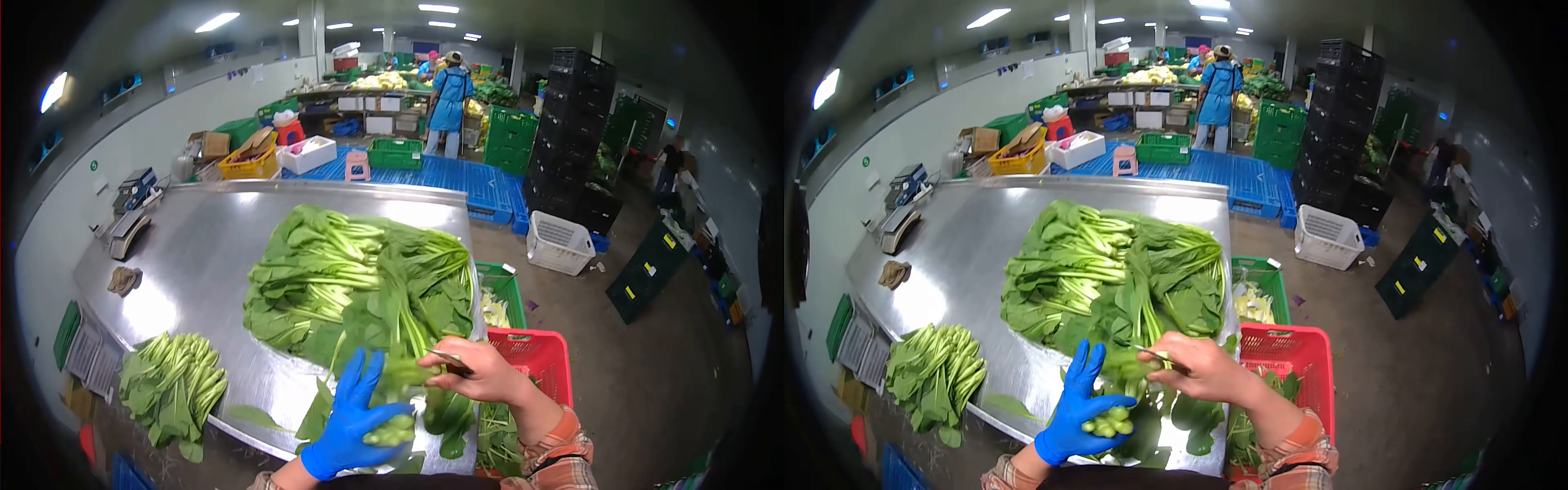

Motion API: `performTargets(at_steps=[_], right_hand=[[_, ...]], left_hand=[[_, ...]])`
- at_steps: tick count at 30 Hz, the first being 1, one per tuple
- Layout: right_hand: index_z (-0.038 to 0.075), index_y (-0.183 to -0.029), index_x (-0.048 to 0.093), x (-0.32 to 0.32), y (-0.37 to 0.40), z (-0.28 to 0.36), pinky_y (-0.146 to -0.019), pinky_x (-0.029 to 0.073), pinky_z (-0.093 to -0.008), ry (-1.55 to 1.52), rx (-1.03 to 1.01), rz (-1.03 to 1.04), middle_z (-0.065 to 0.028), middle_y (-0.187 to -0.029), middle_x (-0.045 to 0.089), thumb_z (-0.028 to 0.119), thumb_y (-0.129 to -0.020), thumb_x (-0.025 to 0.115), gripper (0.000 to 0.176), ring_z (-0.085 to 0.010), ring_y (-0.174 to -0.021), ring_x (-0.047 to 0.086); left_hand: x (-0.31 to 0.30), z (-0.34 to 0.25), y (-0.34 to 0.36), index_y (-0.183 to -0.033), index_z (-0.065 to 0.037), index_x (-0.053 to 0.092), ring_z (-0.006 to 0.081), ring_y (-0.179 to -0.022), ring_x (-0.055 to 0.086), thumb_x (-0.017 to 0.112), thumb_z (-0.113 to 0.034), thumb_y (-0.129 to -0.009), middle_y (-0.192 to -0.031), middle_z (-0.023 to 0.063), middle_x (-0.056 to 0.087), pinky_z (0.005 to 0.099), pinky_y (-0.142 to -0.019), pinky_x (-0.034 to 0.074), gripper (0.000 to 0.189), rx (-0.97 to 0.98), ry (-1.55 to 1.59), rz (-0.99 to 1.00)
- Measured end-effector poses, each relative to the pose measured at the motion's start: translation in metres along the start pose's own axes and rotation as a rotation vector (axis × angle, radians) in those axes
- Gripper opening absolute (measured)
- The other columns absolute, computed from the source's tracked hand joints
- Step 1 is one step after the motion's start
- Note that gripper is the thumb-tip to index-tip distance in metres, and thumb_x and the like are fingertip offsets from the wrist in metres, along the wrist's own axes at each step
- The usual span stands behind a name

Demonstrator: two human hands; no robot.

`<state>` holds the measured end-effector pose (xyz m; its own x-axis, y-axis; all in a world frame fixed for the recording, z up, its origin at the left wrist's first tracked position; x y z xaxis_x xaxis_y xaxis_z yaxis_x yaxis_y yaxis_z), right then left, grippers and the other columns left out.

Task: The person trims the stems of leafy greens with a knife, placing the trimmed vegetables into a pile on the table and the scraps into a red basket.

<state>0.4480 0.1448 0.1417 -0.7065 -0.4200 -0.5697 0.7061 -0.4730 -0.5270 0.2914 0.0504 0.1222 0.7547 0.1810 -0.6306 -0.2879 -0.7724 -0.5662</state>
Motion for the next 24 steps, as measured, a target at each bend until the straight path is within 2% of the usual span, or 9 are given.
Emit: performTargets(at_steps=[1, 4, 5, 13, 18, 20, 22, 23, 24], right_hand=[[0.006, -0.112, 0.058, 0.006, 0.005, 0.002, -0.064, 0.048, -0.0317, -0.094, 0.087, 0.059, -0.0114, -0.091, 0.060, 0.012, -0.082, 0.068, 0.033, -0.0246, -0.073, 0.060], [0.007, -0.121, 0.056, 0.024, 0.021, -0.015, -0.067, 0.048, -0.0312, -0.066, 0.196, 0.051, -0.0115, -0.092, 0.059, 0.011, -0.087, 0.061, 0.035, -0.0251, -0.076, 0.060], [0.008, -0.121, 0.055, 0.028, 0.027, -0.024, -0.067, 0.048, -0.0321, -0.033, 0.232, 0.016, -0.0116, -0.094, 0.060, 0.011, -0.087, 0.060, 0.034, -0.0261, -0.077, 0.060], [0.013, -0.120, 0.056, 0.060, 0.052, -0.058, -0.064, 0.054, -0.0382, 0.328, 0.235, 0.078, -0.0103, -0.101, 0.063, -0.001, -0.074, 0.054, 0.048, -0.0315, -0.073, 0.064], [0.011, -0.112, 0.060, 0.059, 0.068, -0.105, -0.064, 0.053, -0.0405, 0.453, 0.374, 0.067, -0.0119, -0.097, 0.062, 0.003, -0.083, 0.050, 0.032, -0.0322, -0.074, 0.063], [0.006, -0.111, 0.059, 0.049, 0.082, -0.111, -0.067, 0.051, -0.0395, 0.410, 0.414, -0.087, -0.0151, -0.096, 0.061, 0.003, -0.084, 0.051, 0.028, -0.0337, -0.077, 0.062], [0.001, -0.110, 0.057, 0.045, 0.075, -0.087, -0.066, 0.049, -0.0354, 0.238, 0.387, -0.272, -0.0154, -0.094, 0.060, 0.006, -0.085, 0.055, 0.025, -0.0287, -0.076, 0.062], [-0.001, -0.109, 0.057, 0.049, 0.069, -0.076, -0.061, 0.046, -0.0295, -0.046, 0.423, -0.350, -0.0108, -0.089, 0.058, 0.011, -0.086, 0.060, 0.026, -0.0172, -0.068, 0.059], [0.001, -0.113, 0.056, 0.061, 0.074, -0.082, -0.059, 0.044, -0.0252, -0.398, 0.670, -0.306, -0.0046, -0.089, 0.057, 0.018, -0.086, 0.064, 0.033, -0.0070, -0.068, 0.055]], left_hand=[[0.000, -0.006, -0.007, -0.106, -0.013, 0.066, 0.0380, -0.129, 0.037, 0.079, -0.021, -0.065, -0.139, 0.0196, 0.041, 0.0449, -0.104, 0.032, 0.044, 0.030, -0.081, -0.011], [0.046, 0.047, 0.017, -0.107, -0.011, 0.065, 0.0288, -0.116, 0.050, 0.078, -0.018, -0.069, -0.125, 0.0149, 0.050, 0.0382, -0.097, 0.039, 0.040, -0.438, 0.612, 0.213], [0.047, 0.052, 0.017, -0.107, -0.010, 0.065, 0.0209, -0.104, 0.054, 0.078, -0.016, -0.072, -0.114, 0.0102, 0.052, 0.0322, -0.091, 0.043, 0.038, -0.358, 0.534, 0.140], [0.066, 0.067, 0.036, -0.103, -0.009, 0.066, 0.0183, -0.099, 0.055, 0.078, -0.017, -0.072, -0.110, 0.0074, 0.056, 0.0315, -0.089, 0.043, 0.034, -0.514, 0.622, 0.141], [0.047, 0.061, 0.033, -0.097, -0.007, 0.066, 0.0158, -0.094, 0.056, 0.077, -0.013, -0.072, -0.098, 0.0030, 0.061, 0.0307, -0.088, 0.043, 0.028, -0.552, 0.707, 0.139], [0.043, 0.065, 0.031, -0.103, -0.006, 0.062, 0.0125, -0.092, 0.055, 0.076, -0.011, -0.072, -0.099, 0.0018, 0.061, 0.0288, -0.086, 0.044, 0.034, -0.523, 0.672, 0.138], [0.052, 0.073, 0.036, -0.109, -0.006, 0.059, 0.0110, -0.092, 0.055, 0.076, -0.011, -0.073, -0.101, 0.0013, 0.061, 0.0280, -0.085, 0.045, 0.040, -0.590, 0.682, 0.143], [0.061, 0.079, 0.040, -0.117, -0.005, 0.054, 0.0098, -0.094, 0.055, 0.076, -0.011, -0.073, -0.105, 0.0016, 0.061, 0.0273, -0.086, 0.046, 0.050, -0.647, 0.750, 0.191], [0.064, 0.083, 0.042, -0.118, -0.005, 0.054, 0.0099, -0.095, 0.055, 0.077, -0.012, -0.073, -0.106, 0.0021, 0.061, 0.0275, -0.086, 0.046, 0.051, -0.669, 0.763, 0.176]])
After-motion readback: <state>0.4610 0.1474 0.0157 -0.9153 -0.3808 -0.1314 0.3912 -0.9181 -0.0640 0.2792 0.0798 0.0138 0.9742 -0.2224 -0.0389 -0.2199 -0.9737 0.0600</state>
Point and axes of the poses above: each hand's wrist, its own y-axis away from the middle knuckle, its own x-axis out of the palm, z = x × y, the point moved 6 cm from there along -y, towards the middle knuckle
